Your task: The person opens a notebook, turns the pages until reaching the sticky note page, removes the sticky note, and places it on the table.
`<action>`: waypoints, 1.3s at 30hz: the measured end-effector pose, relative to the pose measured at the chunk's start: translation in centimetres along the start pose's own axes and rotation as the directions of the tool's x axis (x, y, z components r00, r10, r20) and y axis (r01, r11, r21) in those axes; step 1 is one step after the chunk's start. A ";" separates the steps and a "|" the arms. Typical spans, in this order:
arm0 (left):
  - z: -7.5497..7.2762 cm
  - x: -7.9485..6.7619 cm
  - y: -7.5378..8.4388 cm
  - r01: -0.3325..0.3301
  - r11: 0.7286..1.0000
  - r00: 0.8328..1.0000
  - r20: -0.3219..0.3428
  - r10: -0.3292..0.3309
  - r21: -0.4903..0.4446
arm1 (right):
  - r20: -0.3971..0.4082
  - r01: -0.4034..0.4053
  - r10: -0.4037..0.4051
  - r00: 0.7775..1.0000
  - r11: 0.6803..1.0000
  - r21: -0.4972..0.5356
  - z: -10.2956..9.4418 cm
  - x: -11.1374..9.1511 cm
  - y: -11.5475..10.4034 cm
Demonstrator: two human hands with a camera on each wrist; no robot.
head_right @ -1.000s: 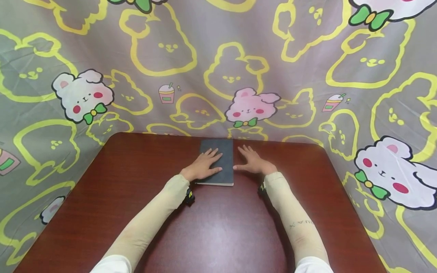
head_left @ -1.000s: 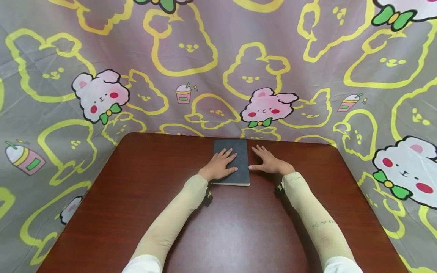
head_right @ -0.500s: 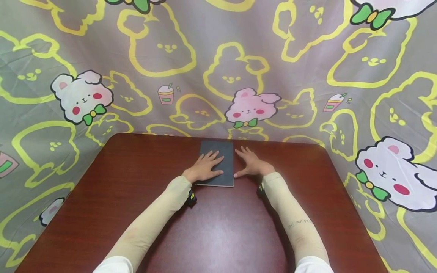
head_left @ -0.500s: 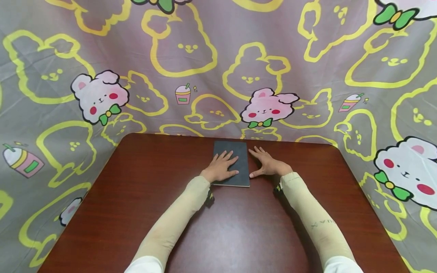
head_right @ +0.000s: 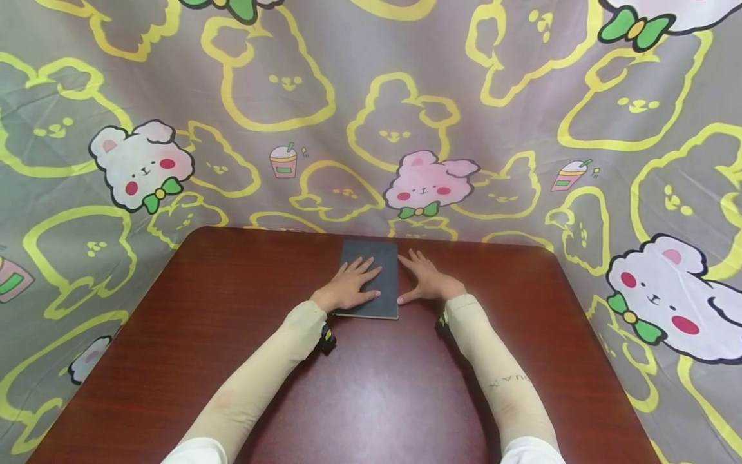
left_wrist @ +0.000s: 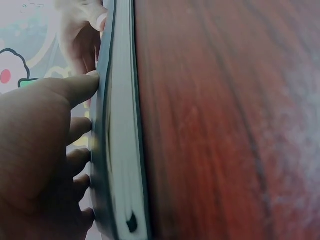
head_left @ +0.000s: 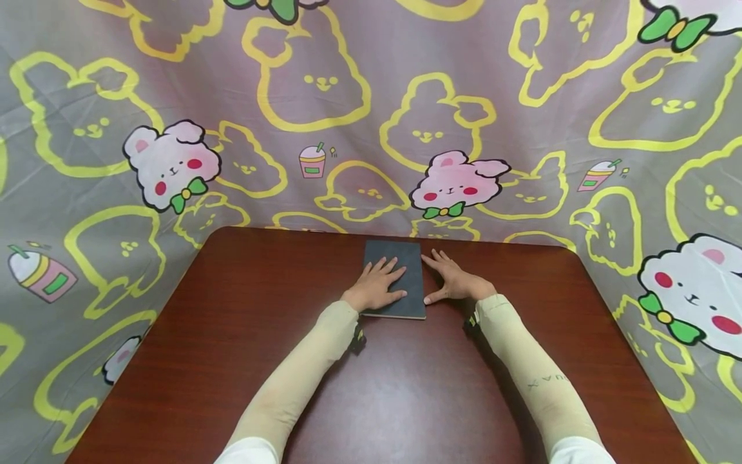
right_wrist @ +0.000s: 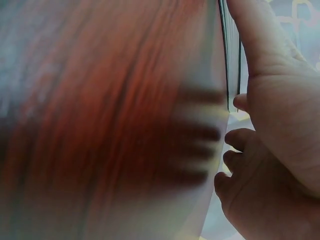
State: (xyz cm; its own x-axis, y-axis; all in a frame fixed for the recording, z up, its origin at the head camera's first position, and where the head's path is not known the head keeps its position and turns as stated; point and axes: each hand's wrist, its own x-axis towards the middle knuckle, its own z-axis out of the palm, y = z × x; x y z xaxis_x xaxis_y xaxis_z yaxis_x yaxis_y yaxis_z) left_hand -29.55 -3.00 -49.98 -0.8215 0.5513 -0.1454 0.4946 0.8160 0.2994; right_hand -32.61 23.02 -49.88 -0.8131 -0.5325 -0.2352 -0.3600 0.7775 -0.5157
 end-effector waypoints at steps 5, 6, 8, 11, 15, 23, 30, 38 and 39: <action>0.0 -0.2 0.2 0.006 1.000 1.000 0.005 -0.006 0.003 | -0.009 0.012 -0.012 1.000 1.000 0.009 0.2 0.0 0.0; 0.0 -0.2 0.2 0.007 1.000 1.000 0.006 -0.007 0.003 | -0.009 0.013 -0.013 1.000 1.000 0.013 0.2 -0.1 0.0; 0.1 -0.3 0.2 0.009 1.000 1.000 0.006 -0.009 0.006 | -0.008 0.016 -0.016 1.000 1.000 0.018 0.2 -0.1 -0.1; 0.1 -0.4 0.3 0.006 1.000 1.000 0.001 -0.006 -0.001 | -0.005 0.018 -0.018 1.000 0.999 0.028 0.1 -0.2 -0.2; 0.0 -0.5 0.3 -0.002 1.000 1.000 -0.009 0.002 -0.007 | -0.009 0.032 -0.032 0.999 0.999 0.033 -0.1 -0.3 -0.2; -0.3 -0.6 0.4 -0.010 1.000 0.999 -0.032 0.010 -0.001 | -0.036 0.081 -0.080 0.996 0.996 0.026 -0.7 0.1 -0.2; -0.7 -0.7 0.7 -0.028 0.999 0.998 -0.060 0.027 -0.015 | -0.059 0.096 -0.093 0.994 0.994 0.048 -1.6 -0.2 -0.7; -2.1 -0.6 0.8 -0.065 0.997 0.991 -0.115 0.062 -0.030 | -0.086 0.135 -0.131 0.988 0.990 0.047 -2.6 -0.2 -1.6; -2.4 -0.6 0.8 -0.069 0.997 0.990 -0.122 0.066 -0.027 | -0.089 0.141 -0.137 0.987 0.989 0.044 -2.8 -0.2 -1.9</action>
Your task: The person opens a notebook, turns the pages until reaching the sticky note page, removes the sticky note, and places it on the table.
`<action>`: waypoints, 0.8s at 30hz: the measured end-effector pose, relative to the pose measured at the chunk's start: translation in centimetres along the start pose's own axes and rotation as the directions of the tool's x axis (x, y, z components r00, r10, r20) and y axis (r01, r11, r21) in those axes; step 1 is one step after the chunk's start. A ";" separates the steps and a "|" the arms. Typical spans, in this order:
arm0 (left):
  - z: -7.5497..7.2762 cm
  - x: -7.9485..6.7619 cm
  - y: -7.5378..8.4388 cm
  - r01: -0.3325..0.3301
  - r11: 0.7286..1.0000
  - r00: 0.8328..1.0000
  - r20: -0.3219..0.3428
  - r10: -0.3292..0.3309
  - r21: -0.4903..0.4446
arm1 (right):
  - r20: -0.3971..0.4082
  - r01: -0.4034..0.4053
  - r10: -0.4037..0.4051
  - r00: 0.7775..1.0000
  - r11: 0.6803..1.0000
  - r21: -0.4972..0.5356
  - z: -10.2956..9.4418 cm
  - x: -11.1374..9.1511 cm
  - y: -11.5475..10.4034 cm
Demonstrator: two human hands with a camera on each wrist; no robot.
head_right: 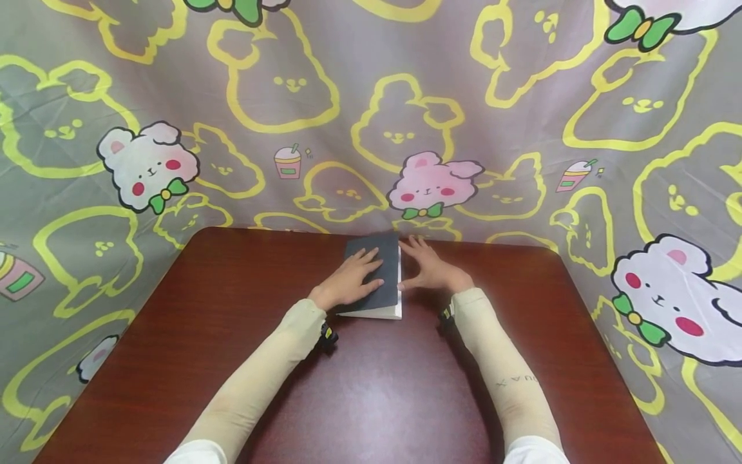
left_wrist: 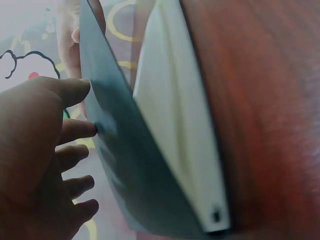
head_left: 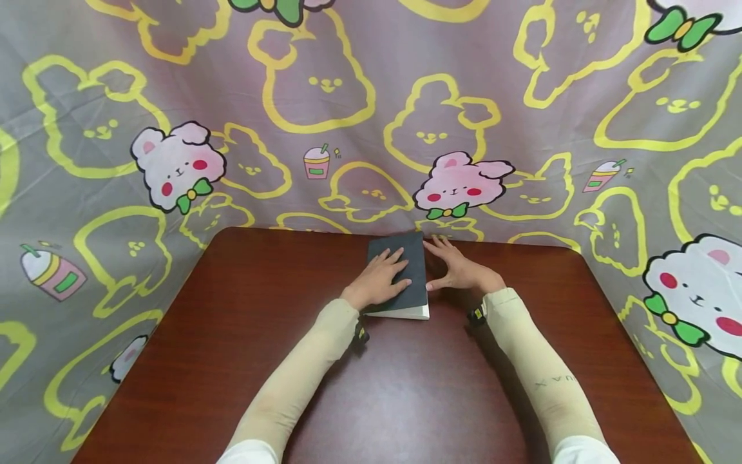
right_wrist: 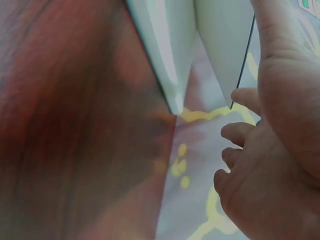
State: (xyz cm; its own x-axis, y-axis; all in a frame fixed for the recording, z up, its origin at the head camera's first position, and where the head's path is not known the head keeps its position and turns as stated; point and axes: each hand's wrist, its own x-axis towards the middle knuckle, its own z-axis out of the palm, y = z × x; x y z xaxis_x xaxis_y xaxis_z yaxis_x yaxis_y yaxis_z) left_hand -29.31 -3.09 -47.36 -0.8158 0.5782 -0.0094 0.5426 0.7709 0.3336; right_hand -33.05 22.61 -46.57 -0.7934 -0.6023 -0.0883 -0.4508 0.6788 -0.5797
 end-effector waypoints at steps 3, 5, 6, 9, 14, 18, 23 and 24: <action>-0.8 0.2 0.3 -0.014 1.000 0.999 -0.030 0.014 0.011 | -0.007 0.015 -0.015 1.000 1.000 0.005 -0.5 0.1 -0.9; -1.4 0.4 0.5 -0.023 1.000 0.998 -0.055 0.023 0.005 | -0.013 0.031 -0.031 0.999 1.000 -0.001 -0.8 0.3 -1.4; -1.7 0.5 0.6 -0.027 1.000 0.997 -0.068 0.027 0.002 | -0.016 0.036 -0.036 0.999 0.999 0.001 -1.0 0.4 -1.7; -2.3 0.7 0.9 -0.035 0.999 0.994 -0.103 0.034 -0.008 | -0.027 0.056 -0.057 0.998 0.998 -0.019 -1.4 0.8 -2.4; -3.1 0.9 0.9 -0.039 0.999 0.985 -0.169 0.036 -0.017 | -0.052 0.083 -0.085 0.995 0.996 -0.046 -1.5 1.6 -3.1; -3.5 0.9 0.6 -0.035 0.999 0.978 -0.207 0.026 -0.036 | -0.061 0.083 -0.085 0.994 0.996 -0.042 -1.3 2.1 -3.6; -3.9 0.9 0.4 -0.015 0.999 0.971 -0.239 0.003 -0.048 | -0.084 0.110 -0.112 0.990 0.993 -0.032 -1.2 2.4 -4.3; -4.1 0.9 0.4 -0.010 0.999 0.969 -0.247 -0.001 -0.043 | -0.089 0.114 -0.116 0.989 0.993 -0.031 -1.2 2.4 -4.4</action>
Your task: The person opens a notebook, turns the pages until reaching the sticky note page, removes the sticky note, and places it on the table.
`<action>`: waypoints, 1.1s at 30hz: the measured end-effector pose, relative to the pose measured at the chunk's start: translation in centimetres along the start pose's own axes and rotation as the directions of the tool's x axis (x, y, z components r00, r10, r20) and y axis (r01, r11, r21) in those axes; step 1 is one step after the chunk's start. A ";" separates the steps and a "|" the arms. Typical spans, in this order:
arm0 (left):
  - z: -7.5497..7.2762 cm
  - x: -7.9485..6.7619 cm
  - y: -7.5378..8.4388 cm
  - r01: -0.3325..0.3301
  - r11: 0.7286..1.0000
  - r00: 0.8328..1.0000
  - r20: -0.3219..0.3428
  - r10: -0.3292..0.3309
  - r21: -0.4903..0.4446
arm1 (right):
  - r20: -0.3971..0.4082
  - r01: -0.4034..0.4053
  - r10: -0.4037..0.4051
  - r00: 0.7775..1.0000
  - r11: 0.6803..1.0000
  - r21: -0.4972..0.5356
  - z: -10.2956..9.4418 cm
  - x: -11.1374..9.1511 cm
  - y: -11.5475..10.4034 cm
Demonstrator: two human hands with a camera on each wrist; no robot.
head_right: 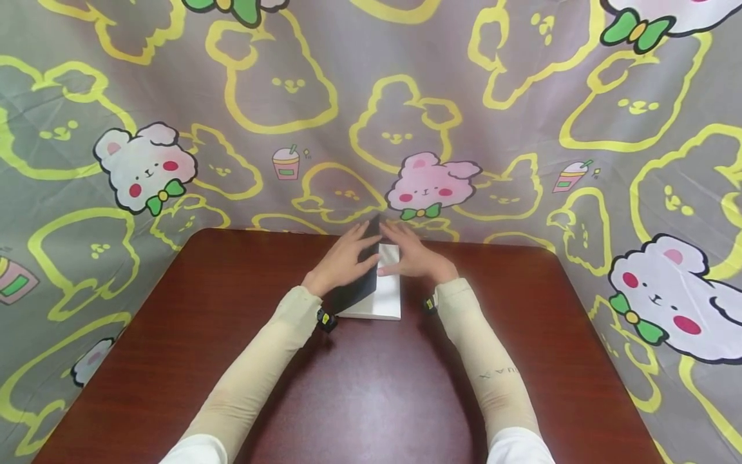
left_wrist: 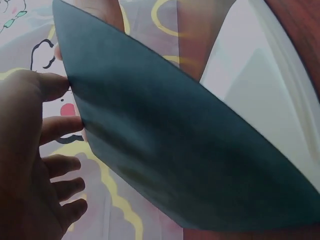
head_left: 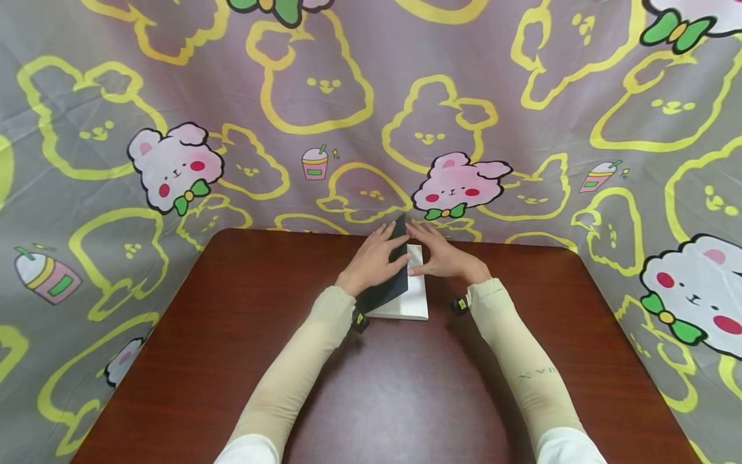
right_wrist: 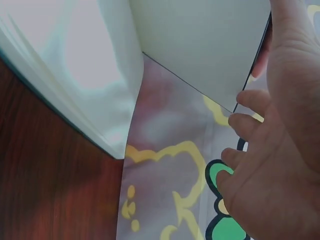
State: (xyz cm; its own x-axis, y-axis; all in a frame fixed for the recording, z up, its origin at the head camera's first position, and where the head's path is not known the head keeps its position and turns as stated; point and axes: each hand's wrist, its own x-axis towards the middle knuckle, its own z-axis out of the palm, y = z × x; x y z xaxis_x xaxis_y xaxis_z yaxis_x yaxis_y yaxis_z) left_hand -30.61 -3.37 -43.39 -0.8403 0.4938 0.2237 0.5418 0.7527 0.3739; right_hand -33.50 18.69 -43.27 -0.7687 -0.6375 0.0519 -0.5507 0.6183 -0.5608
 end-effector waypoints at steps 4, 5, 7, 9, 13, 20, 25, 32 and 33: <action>-0.5 -0.1 0.0 0.016 1.000 0.999 -0.030 -0.016 0.017 | -0.010 0.008 -0.008 1.000 1.000 0.009 0.2 0.2 -0.2; -0.7 -0.1 -0.1 0.017 1.000 0.999 -0.035 -0.016 0.023 | -0.011 0.008 -0.008 1.000 1.000 0.008 0.3 0.4 -0.2; -1.0 -0.2 -0.2 0.020 0.999 0.999 -0.040 -0.019 0.030 | -0.018 0.010 -0.009 1.000 1.000 0.012 0.5 0.4 -0.3; -1.5 -0.4 -0.4 0.020 0.999 0.999 -0.044 -0.018 0.040 | -0.021 0.002 -0.002 1.000 1.000 0.009 0.8 0.5 -0.3; -2.5 -0.9 -1.0 0.018 0.999 0.998 -0.055 -0.015 0.046 | -0.025 -0.030 0.030 0.999 0.999 -0.012 1.7 0.4 -0.1; -4.5 -2.6 -2.9 0.027 0.999 0.998 -0.058 -0.025 0.019 | 0.022 -0.093 0.096 0.995 0.990 -0.106 3.5 -0.2 0.9; -5.5 -4.1 -4.9 0.032 0.998 0.997 -0.075 -0.037 -0.059 | 0.060 -0.113 0.122 0.991 0.984 -0.137 4.5 -0.8 2.2; -6.7 -6.4 -7.8 0.074 0.994 0.994 -0.078 -0.080 -0.077 | 0.131 -0.159 0.177 0.976 0.978 -0.137 5.4 -1.5 3.4; -6.8 -6.7 -8.2 0.083 0.994 0.993 -0.077 -0.089 -0.077 | 0.137 -0.161 0.179 0.974 0.978 -0.134 5.5 -1.5 3.4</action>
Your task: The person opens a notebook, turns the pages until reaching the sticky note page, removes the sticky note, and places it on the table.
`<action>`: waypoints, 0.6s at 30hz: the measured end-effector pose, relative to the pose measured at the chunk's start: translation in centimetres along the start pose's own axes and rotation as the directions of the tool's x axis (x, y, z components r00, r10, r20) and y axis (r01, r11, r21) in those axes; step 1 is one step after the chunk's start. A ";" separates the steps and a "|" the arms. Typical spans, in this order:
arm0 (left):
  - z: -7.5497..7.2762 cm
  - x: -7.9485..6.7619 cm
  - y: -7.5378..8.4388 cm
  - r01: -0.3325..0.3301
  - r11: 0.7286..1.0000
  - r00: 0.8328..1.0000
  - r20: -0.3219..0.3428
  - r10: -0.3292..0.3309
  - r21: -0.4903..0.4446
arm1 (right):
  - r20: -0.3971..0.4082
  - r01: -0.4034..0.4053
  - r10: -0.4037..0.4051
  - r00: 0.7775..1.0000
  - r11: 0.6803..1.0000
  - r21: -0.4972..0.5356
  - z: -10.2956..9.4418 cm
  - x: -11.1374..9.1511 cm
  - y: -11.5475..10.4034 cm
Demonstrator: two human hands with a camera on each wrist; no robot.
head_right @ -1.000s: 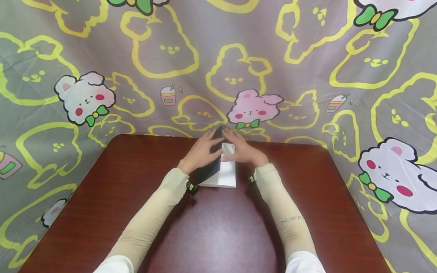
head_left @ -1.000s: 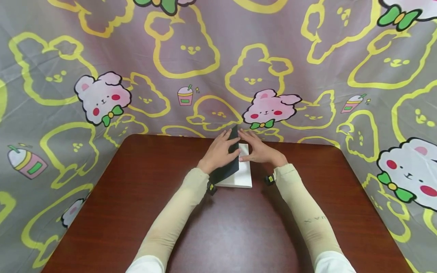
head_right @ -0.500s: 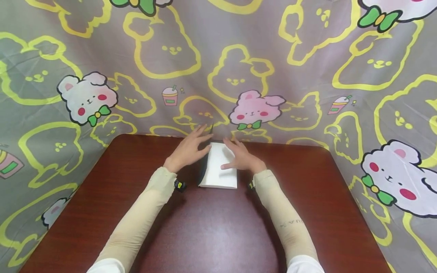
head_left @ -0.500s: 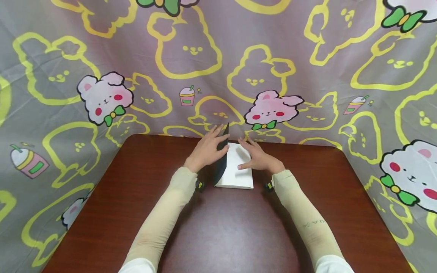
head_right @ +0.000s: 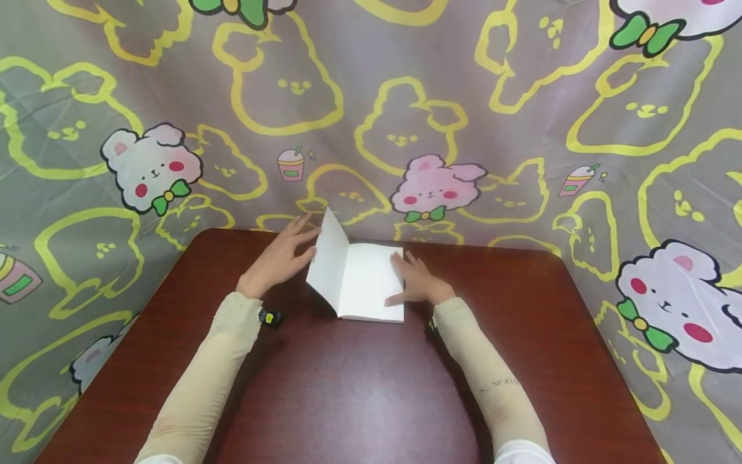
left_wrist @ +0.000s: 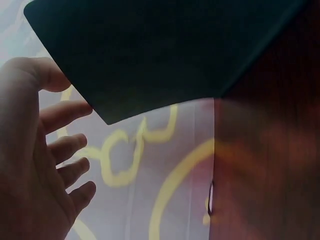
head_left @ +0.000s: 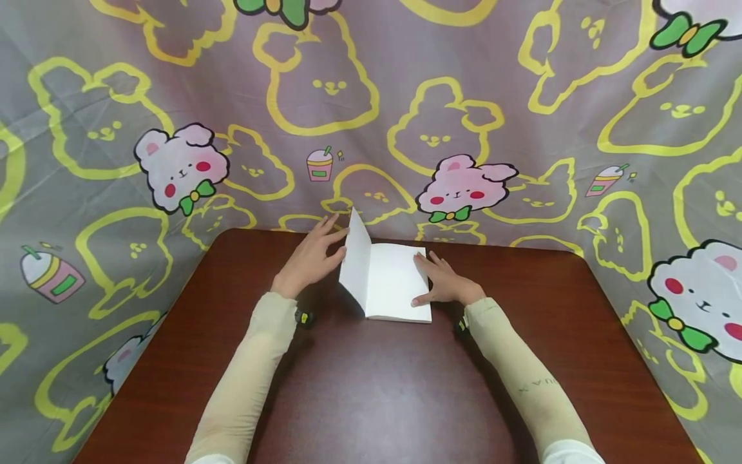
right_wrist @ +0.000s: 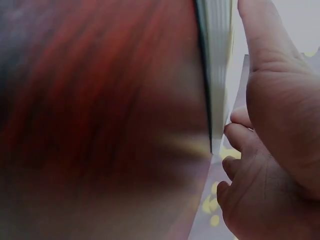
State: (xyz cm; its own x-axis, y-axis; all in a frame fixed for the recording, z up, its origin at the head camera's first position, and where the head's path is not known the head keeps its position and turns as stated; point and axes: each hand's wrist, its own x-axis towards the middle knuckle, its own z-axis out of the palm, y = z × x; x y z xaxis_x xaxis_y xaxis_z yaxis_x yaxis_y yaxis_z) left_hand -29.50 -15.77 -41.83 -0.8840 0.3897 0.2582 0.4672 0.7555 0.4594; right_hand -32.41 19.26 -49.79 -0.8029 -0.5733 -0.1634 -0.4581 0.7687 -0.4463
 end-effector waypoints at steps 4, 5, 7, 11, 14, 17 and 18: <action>-0.5 -1.1 -1.3 0.049 0.999 0.999 0.010 -0.049 0.008 | 0.011 0.011 -0.012 1.000 1.000 0.017 0.1 -0.2 0.1; -0.7 -1.4 -1.5 0.065 0.998 0.998 0.015 -0.065 0.011 | 0.012 0.017 -0.017 1.000 1.000 0.015 0.1 -0.2 0.1; -0.9 -1.8 -1.9 0.089 0.996 0.996 0.025 -0.090 0.031 | 0.011 0.022 -0.022 1.000 1.000 0.013 0.1 -0.3 0.1; -0.8 -2.4 -2.8 0.147 0.983 0.986 0.066 -0.155 0.112 | 0.010 0.018 -0.018 1.000 1.000 0.006 0.1 -0.4 0.1; 0.0 -2.7 -3.5 0.186 0.964 0.972 0.110 -0.209 0.192 | 0.006 0.022 -0.022 1.000 1.000 0.014 0.1 -0.3 0.0; 1.2 -3.0 -4.3 0.203 0.949 0.957 0.156 -0.244 0.239 | 0.011 0.035 -0.036 0.999 0.999 0.024 0.2 -0.2 0.0; 1.6 -3.0 -4.5 0.204 0.948 0.953 0.171 -0.250 0.246 | 0.014 0.039 -0.039 0.999 0.999 0.027 0.2 -0.2 -0.1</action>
State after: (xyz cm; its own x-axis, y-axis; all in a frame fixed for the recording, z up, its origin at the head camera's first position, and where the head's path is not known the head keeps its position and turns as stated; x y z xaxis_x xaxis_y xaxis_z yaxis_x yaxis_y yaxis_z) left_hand -28.95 -19.50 -46.08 -0.9620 0.2728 -0.0140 0.2582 0.9250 0.2789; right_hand -32.16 19.27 -49.90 -0.7788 -0.6070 -0.1578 -0.4786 0.7378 -0.4760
